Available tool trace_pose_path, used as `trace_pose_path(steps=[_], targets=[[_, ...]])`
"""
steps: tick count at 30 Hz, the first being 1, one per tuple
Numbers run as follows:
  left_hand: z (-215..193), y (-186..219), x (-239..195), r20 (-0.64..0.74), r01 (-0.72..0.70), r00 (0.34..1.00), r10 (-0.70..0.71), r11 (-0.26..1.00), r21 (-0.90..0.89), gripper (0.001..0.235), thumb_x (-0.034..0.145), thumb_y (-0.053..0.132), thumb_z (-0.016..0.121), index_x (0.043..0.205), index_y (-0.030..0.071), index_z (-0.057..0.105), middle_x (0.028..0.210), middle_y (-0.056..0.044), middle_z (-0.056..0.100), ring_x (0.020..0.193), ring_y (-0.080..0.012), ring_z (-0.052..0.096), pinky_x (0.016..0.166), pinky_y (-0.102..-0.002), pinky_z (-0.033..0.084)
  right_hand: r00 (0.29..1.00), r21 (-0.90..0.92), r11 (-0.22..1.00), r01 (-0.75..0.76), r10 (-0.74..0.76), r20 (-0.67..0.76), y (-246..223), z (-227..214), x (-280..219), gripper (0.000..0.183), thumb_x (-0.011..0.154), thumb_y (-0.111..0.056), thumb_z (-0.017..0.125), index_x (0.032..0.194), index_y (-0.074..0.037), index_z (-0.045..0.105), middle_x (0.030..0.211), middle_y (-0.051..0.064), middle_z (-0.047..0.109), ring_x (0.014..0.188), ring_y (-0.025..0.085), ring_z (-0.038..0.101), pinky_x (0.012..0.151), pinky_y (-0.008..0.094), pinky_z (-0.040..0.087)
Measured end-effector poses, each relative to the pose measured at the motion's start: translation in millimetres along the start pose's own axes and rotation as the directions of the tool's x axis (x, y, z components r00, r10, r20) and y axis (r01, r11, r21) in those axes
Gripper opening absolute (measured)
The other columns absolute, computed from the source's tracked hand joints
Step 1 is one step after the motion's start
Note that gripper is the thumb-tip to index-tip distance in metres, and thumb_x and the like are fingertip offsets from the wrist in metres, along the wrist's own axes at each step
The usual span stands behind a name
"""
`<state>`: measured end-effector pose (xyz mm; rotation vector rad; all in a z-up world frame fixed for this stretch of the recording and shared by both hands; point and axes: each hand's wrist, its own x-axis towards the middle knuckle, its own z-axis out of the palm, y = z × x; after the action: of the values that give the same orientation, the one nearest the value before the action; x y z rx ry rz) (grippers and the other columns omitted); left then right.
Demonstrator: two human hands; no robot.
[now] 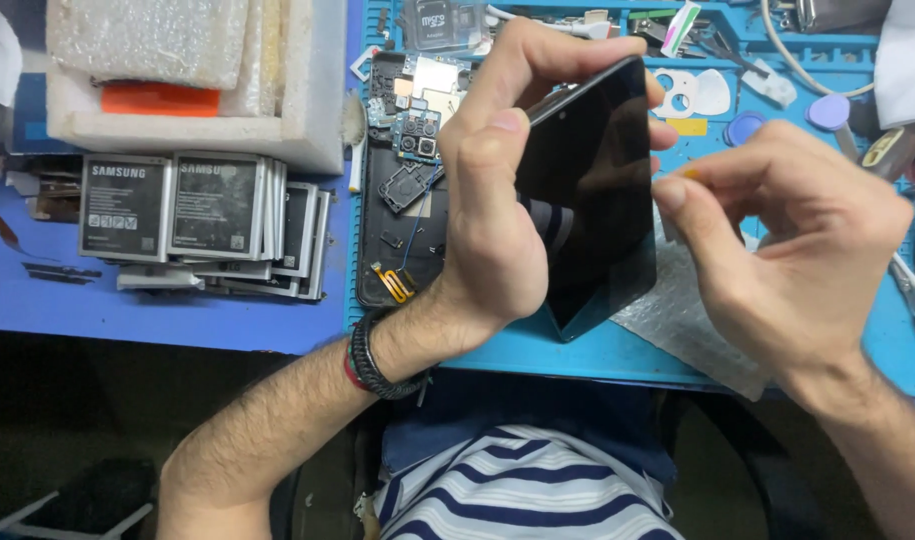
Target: The person uses a small orange tool to scrape and clean the edges and corners of a black smartphone held in the left hand. The person rotates the phone to access different sides while working over a blue workbench with scattered electronics parts and tools.
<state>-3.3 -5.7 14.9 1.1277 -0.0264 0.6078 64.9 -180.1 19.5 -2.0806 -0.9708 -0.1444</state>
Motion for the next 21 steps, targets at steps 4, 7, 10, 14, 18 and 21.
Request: trace_pose_path(steps=[4, 7, 10, 14, 18, 21], targets=[[0.2, -1.3, -1.7, 0.001, -0.045, 0.999, 0.045, 0.997, 0.068, 0.052, 0.107, 0.045, 0.037, 0.128, 0.005, 0.063, 0.117, -0.015, 0.075, 0.113, -0.0241, 0.076, 0.109, -0.038, 0.063, 0.994, 0.049, 0.993, 0.109, -0.109, -0.009, -10.0, -0.2, 20.7, 0.011, 0.121, 0.019, 0.08, 0.113, 0.021, 0.073, 0.105, 0.029, 0.07, 0.086, 0.027, 0.063, 0.075, 0.033, 0.055], [-1.5, -2.5, -2.5, 0.009, -0.092, 0.996, 0.092, 0.995, 0.047, 0.047, 0.11, 0.041, 0.038, 0.129, 0.006, 0.062, 0.131, -0.015, 0.074, 0.127, -0.0282, 0.077, 0.121, -0.044, 0.067, 0.995, 0.106, 0.99, 0.095, -0.091, -0.045, -12.8, -0.2, 31.1, 0.017, 0.127, 0.022, 0.077, 0.113, 0.02, 0.069, 0.104, 0.027, 0.065, 0.088, 0.027, 0.064, 0.075, 0.033, 0.057], [-3.7, -1.2, -2.5, 0.052, -0.13, 0.991, 0.122, 0.972, 0.197, 0.06, 0.114, 0.055, 0.031, 0.13, 0.008, 0.063, 0.136, -0.01, 0.073, 0.136, -0.0261, 0.073, 0.125, -0.043, 0.061, 0.988, 0.065, 0.986, 0.154, -0.154, -0.007, -11.0, -5.3, 35.3, 0.017, 0.132, 0.022, 0.079, 0.119, 0.023, 0.068, 0.11, 0.029, 0.062, 0.093, 0.031, 0.066, 0.078, 0.035, 0.055], [-1.6, -6.4, -5.4, 0.042, -0.08, 0.996, 0.077, 0.995, 0.056, 0.059, 0.113, 0.056, 0.038, 0.133, 0.006, 0.064, 0.138, -0.014, 0.073, 0.135, -0.0295, 0.075, 0.124, -0.044, 0.064, 0.997, 0.063, 0.995, 0.074, -0.076, 0.029, -15.9, -10.6, 28.0, 0.016, 0.129, 0.02, 0.077, 0.116, 0.02, 0.068, 0.105, 0.025, 0.062, 0.09, 0.028, 0.061, 0.077, 0.034, 0.051], [-2.1, -6.2, -4.1, 0.047, -0.041, 0.998, 0.041, 0.999, -0.002, 0.055, 0.114, 0.047, 0.035, 0.134, 0.004, 0.062, 0.134, -0.016, 0.072, 0.132, -0.0297, 0.077, 0.119, -0.043, 0.07, 0.999, 0.003, 1.0, 0.029, -0.029, 0.037, -7.1, -8.9, 10.9, 0.021, 0.117, 0.018, 0.08, 0.099, 0.011, 0.071, 0.091, 0.02, 0.067, 0.08, 0.024, 0.057, 0.079, 0.034, 0.046], [-1.7, -7.4, -6.7, 0.071, -0.046, 0.996, 0.048, 0.999, -0.028, 0.059, 0.114, 0.054, 0.038, 0.136, 0.005, 0.063, 0.137, -0.013, 0.073, 0.134, -0.0274, 0.077, 0.124, -0.043, 0.067, 0.998, -0.013, 1.0, 0.011, -0.01, 0.064, -15.9, -14.9, 18.3, 0.011, 0.124, 0.019, 0.077, 0.116, 0.017, 0.072, 0.101, 0.024, 0.063, 0.089, 0.027, 0.063, 0.08, 0.034, 0.054]])
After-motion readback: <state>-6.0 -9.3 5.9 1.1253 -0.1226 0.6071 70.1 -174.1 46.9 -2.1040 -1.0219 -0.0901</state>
